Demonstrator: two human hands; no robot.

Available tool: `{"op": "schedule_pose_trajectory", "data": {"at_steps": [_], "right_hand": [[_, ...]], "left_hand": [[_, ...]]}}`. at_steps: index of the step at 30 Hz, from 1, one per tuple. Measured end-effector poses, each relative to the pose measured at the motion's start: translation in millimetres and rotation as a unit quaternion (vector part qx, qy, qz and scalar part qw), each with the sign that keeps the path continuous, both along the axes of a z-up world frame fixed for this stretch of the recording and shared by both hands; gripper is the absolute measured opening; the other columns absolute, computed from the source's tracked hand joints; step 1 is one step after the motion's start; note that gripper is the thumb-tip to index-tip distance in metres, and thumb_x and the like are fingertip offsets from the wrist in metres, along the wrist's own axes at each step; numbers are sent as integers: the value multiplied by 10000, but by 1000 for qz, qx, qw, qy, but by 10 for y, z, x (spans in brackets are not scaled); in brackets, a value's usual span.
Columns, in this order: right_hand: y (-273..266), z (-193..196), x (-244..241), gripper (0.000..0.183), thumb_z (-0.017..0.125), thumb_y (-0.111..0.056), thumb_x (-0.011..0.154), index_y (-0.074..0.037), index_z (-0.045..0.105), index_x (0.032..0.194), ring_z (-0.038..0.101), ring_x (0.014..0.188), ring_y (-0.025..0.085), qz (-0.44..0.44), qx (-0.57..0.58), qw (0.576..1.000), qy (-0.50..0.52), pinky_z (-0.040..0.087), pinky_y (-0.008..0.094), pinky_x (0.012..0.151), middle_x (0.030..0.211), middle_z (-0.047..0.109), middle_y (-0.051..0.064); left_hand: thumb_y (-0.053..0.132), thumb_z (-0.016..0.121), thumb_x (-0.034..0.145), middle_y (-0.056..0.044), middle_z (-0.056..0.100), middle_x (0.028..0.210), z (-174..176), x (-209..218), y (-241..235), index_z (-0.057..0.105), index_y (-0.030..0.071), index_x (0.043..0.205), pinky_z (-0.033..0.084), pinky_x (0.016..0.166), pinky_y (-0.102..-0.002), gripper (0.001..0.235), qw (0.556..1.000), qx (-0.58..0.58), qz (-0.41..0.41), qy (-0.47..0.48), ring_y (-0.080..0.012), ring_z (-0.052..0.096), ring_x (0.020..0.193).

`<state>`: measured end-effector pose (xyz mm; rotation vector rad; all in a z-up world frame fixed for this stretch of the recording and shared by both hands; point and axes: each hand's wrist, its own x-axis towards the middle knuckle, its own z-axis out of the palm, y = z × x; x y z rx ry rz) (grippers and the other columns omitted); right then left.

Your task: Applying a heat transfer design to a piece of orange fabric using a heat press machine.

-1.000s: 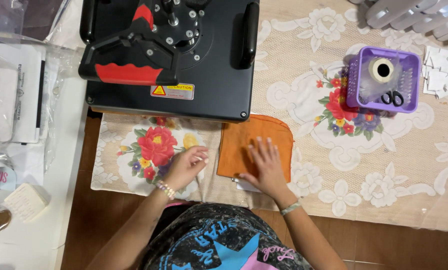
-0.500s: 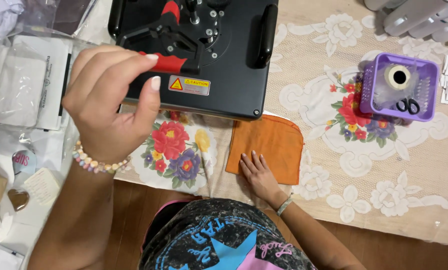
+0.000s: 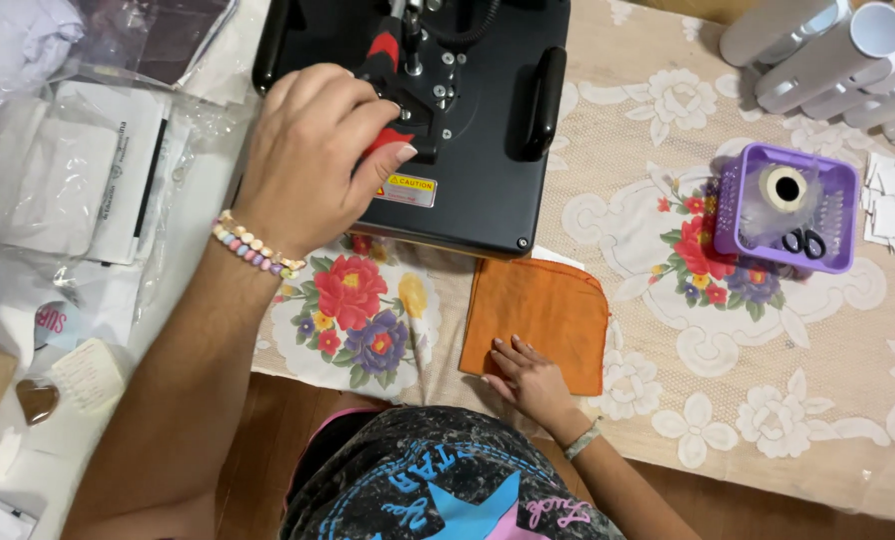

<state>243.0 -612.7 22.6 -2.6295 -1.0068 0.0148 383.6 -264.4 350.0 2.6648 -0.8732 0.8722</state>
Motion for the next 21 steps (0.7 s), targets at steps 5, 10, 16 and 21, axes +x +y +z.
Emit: {"op": "schedule_pose_trajectory", "data": {"at_steps": [5,10,16,21], "right_hand": [[13,422,395,350,565,-424,974,-180,705,1183,759,808,195,-127,120,983,50,592,339,692,1120,767,14],[209,986,1113,204,647,-276,983,-228,738,1159,722,1014,288,-196,195,961,-22,572,402,875,1041,773,27],[721,1739,2533,355,727,-22,912,-52,693,1263,611,1207,410,-94,296,916,-253,470,484,1055,1273,675,178],[1046,1529,3296,677,667,-297,981,101,439,1479,300,1446,442,-238,10,962,-134,354,545,1121,1544,391,293]], "left_hand": [[432,457,1099,-59,649,1012,-35,-34,-72,705,70,1109,413,908,-440,439,999,25,45,-17,-291,551,1001],[438,431,1093,-40,583,955,-394,37,-109,640,129,1200,364,1014,-469,388,997,-41,51,-37,-269,585,1000],[415,473,1067,-50,559,959,-483,-39,-216,624,132,1204,366,1022,-506,349,992,-81,91,-44,-288,572,989],[418,468,1056,-72,566,988,-462,-41,-239,618,125,1213,356,1053,-521,365,990,-92,97,-39,-308,571,1020]]}}
